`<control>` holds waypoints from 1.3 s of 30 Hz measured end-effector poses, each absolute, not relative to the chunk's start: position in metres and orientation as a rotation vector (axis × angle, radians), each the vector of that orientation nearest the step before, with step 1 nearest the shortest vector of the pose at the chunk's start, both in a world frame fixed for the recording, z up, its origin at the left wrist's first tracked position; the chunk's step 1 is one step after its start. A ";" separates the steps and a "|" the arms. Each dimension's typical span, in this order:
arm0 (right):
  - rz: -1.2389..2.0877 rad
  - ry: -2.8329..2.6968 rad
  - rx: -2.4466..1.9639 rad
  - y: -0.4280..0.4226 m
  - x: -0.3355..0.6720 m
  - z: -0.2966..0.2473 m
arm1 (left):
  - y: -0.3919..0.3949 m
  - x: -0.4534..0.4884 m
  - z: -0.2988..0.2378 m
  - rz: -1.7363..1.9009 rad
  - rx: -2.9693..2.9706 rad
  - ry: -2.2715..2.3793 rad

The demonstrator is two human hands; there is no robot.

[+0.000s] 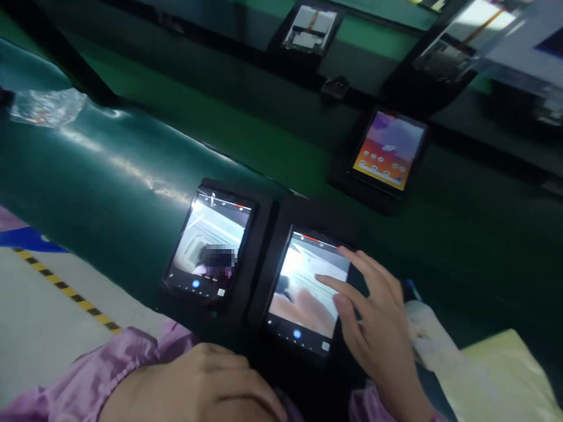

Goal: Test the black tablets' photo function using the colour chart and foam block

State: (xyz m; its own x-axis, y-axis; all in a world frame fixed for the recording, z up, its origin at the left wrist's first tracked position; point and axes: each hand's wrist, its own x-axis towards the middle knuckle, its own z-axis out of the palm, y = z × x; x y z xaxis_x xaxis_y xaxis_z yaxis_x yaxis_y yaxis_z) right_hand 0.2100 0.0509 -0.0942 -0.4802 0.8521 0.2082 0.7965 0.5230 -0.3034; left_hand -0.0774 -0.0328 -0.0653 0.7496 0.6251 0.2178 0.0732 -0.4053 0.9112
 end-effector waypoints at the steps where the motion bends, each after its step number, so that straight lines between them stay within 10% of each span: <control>1: 0.241 -2.431 -1.373 0.049 0.208 -0.094 | -0.032 -0.079 -0.062 0.629 1.896 0.592; 39: 0.383 -2.253 -1.615 0.058 0.194 -0.088 | -0.060 -0.069 -0.113 0.089 1.984 1.009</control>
